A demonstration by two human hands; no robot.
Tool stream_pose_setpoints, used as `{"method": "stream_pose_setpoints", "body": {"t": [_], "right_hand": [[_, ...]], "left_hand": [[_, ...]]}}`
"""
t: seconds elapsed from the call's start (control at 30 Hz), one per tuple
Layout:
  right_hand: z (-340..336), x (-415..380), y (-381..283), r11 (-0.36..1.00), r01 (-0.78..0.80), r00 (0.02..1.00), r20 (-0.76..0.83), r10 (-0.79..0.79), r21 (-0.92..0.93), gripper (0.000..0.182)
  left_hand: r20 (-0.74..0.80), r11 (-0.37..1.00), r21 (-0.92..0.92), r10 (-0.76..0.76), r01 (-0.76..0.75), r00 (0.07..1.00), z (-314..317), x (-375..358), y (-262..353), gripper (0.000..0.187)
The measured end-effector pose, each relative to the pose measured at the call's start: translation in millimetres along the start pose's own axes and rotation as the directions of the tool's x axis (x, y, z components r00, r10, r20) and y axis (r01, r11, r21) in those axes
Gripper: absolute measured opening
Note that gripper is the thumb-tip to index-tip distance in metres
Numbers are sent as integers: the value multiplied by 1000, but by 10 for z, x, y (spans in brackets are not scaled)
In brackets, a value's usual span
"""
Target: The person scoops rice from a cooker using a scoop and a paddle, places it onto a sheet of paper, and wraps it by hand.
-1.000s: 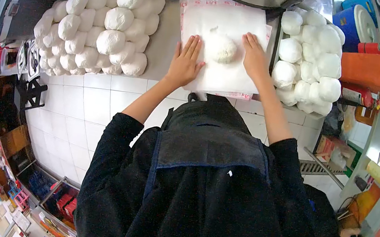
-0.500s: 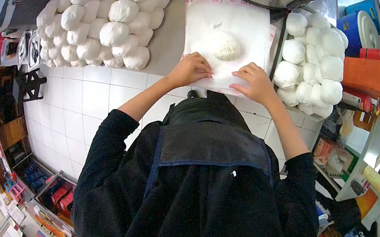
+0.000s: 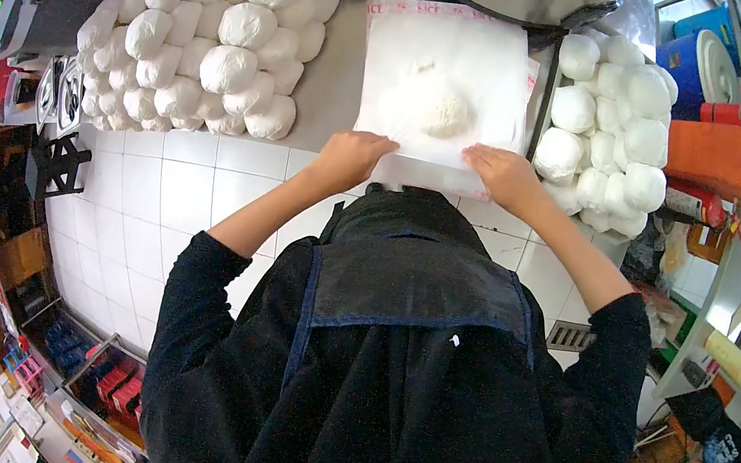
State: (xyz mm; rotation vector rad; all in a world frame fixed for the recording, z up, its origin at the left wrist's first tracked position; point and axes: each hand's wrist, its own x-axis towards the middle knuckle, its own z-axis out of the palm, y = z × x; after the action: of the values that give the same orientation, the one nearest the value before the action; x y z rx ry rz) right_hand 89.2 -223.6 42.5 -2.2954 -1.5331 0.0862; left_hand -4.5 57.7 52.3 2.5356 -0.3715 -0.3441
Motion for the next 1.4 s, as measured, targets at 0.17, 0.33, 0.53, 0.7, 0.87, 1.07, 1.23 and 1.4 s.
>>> {"method": "stream_pose_setpoints", "body": {"t": [0.17,0.33,0.53,0.7,0.87,1.07,1.23,1.4], "right_hand": [[-472,319,41,811,-445,866,412,282,379,22],[-423,778,708,896,-402,719,671,181,190,22],[-43,1550,955,993,35,975,-220,-10,109,24],[99,1773,1138,980,-162,984,94,152,115,26],[-52,1956,1099,946,-283,885,422,194,158,23],[-412,1620,653,945,75,976,171,-134,318,18],[-265,947,213,957,283,954,80,-288,71,13],[-12,621,88,984,177,983,-60,-175,26,20]], "left_hand": [[-401,993,102,90,-53,912,101,-123,96,40],[-167,920,245,352,-307,921,633,258,435,60],[-241,958,242,216,-156,946,685,400,489,67],[-252,960,254,181,-115,951,633,404,476,67],[-337,955,223,266,-198,903,611,388,388,56],[-402,943,227,318,-243,859,585,460,251,59],[-705,885,461,409,-64,579,723,432,127,41],[-631,810,584,408,57,660,357,456,245,34]]}}
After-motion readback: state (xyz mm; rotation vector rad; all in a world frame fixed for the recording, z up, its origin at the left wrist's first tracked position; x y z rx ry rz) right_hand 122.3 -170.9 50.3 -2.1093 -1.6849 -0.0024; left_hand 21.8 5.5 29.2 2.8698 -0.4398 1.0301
